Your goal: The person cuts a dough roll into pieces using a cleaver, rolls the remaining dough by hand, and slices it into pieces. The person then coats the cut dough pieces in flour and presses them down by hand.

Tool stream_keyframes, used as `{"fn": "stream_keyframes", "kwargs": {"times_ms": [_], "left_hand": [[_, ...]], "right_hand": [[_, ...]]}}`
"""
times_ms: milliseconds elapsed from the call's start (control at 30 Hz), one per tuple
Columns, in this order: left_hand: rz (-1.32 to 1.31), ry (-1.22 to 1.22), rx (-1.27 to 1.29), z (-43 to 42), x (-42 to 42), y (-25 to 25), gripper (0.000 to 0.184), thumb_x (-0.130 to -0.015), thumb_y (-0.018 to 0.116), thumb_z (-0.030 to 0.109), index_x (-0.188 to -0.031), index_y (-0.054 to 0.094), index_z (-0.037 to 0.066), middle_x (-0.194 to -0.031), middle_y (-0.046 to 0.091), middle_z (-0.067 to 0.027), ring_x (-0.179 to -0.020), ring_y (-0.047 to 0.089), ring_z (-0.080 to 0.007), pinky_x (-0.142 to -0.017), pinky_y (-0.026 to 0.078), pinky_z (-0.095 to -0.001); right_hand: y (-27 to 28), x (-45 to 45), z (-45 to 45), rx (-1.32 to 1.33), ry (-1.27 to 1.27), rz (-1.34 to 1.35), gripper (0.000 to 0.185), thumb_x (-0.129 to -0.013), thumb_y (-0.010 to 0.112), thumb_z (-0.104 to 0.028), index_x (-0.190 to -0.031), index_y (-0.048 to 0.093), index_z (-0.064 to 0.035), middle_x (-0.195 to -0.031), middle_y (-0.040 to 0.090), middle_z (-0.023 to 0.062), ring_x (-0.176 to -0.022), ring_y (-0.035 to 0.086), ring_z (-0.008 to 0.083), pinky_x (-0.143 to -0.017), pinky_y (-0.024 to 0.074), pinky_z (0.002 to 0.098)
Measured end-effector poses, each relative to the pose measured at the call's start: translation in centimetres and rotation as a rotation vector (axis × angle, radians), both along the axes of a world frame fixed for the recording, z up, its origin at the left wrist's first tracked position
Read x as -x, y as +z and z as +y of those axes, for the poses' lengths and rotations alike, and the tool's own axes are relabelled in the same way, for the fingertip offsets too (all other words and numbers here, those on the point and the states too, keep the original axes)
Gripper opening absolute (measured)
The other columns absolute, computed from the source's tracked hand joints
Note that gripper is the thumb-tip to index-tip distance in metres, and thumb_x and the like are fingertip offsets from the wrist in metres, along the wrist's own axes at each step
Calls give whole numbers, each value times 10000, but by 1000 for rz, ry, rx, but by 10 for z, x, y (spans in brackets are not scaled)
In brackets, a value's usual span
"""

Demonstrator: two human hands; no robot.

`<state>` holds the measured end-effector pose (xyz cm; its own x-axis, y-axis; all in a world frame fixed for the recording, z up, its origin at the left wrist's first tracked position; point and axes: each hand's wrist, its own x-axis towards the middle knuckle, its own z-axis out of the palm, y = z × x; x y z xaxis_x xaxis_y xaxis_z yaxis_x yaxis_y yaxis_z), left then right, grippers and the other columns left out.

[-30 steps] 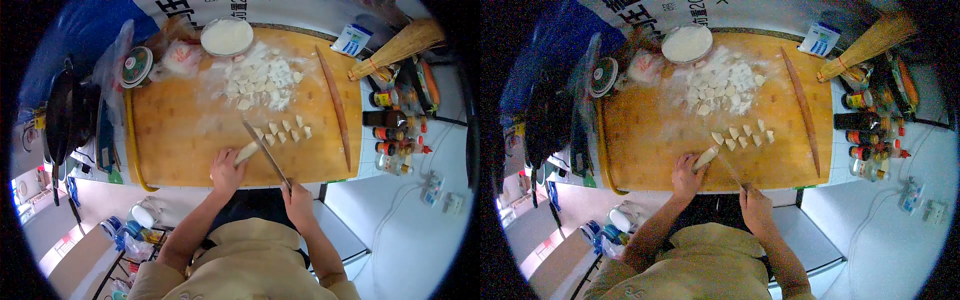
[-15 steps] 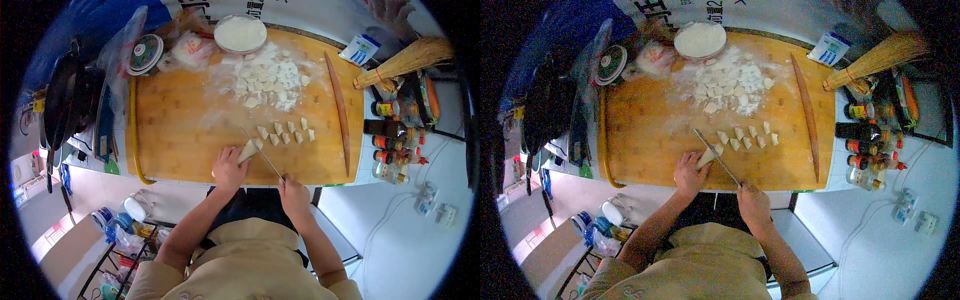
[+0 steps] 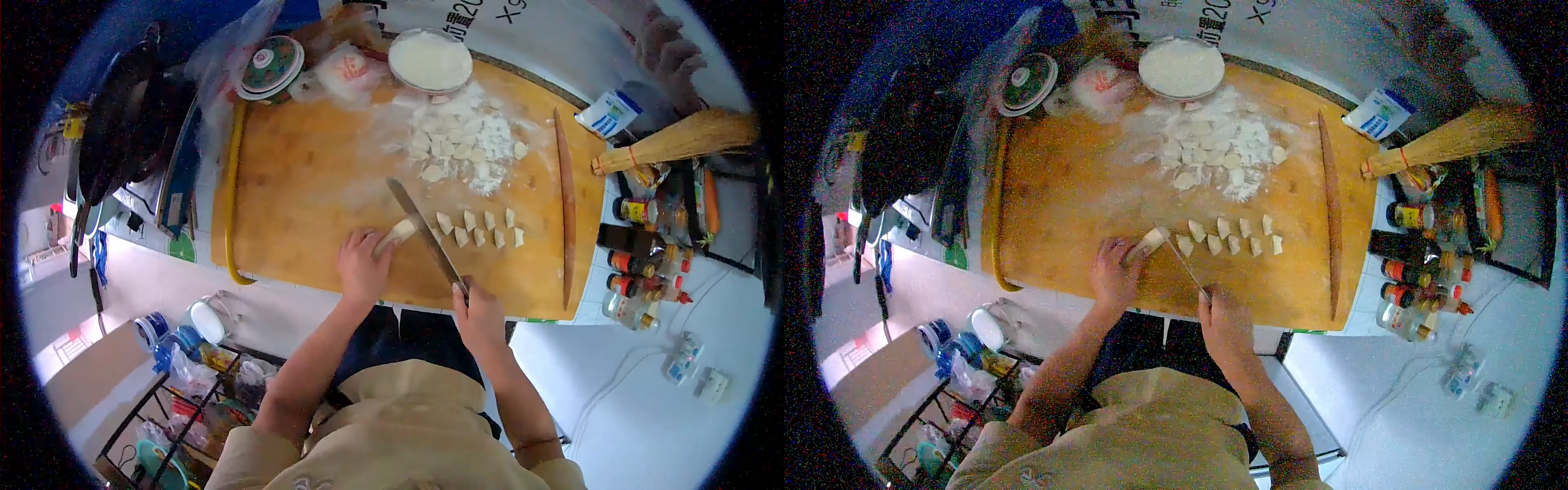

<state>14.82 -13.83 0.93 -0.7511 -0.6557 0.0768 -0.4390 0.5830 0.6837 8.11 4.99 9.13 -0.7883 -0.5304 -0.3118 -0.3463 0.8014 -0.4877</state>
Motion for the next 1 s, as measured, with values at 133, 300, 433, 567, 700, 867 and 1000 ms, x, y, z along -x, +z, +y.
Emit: {"fn": "stream_keyframes", "kwargs": {"times_ms": [133,300,433,567,700,867,1000], "left_hand": [[56,23,-19,-1,4,5,170,-717,736,133,-876,713,81,-901,633,-73,-849,582,-285,-729,463,-401],[56,43,9,2,2,-3,217,-701,747,119,-911,716,73,-885,625,-78,-829,576,-278,-697,471,-390],[65,57,-7,5,0,0,245,-702,749,109,-944,720,76,-882,623,-79,-811,569,-274,-690,472,-387],[76,100,-65,9,-3,0,248,-714,743,102,-960,724,81,-893,625,-76,-812,568,-271,-693,473,-381],[54,38,-16,15,-15,1,312,-725,737,98,-1035,704,83,-949,624,-85,-870,565,-277,-752,465,-376],[3,85,-73,25,-28,2,365,-723,738,101,-1083,679,86,-979,615,-103,-909,557,-291,-799,452,-384],[52,98,-63,28,-29,-1,363,-714,741,103,-1071,679,78,-971,611,-110,-903,556,-300,-794,454,-388]], "right_hand": [[4,2,-1,-91,66,-45,237,-931,530,-240,-960,613,-20,-790,652,191,-688,639,372,-625,514,475],[-11,-1,-1,-60,103,110,152,-942,510,-193,-921,553,-49,-717,614,185,-667,608,396,-596,469,493],[-17,-1,-15,-121,121,83,168,-947,502,-204,-934,553,-44,-730,619,190,-671,609,401,-597,471,496],[-22,7,-37,-144,79,25,204,-955,493,-232,-946,560,-39,-751,625,203,-677,606,416,-600,471,504],[-31,15,-43,-72,58,-15,248,-961,488,-251,-943,575,-19,-735,614,221,-679,595,429,-591,461,505],[-8,13,-32,17,82,-27,238,-959,491,-231,-933,574,-10,-708,597,228,-654,584,425,-571,444,488],[10,1,-19,23,147,-17,288,-963,478,-262,-945,590,3,-769,626,210,-686,614,393,-615,477,503]]}}
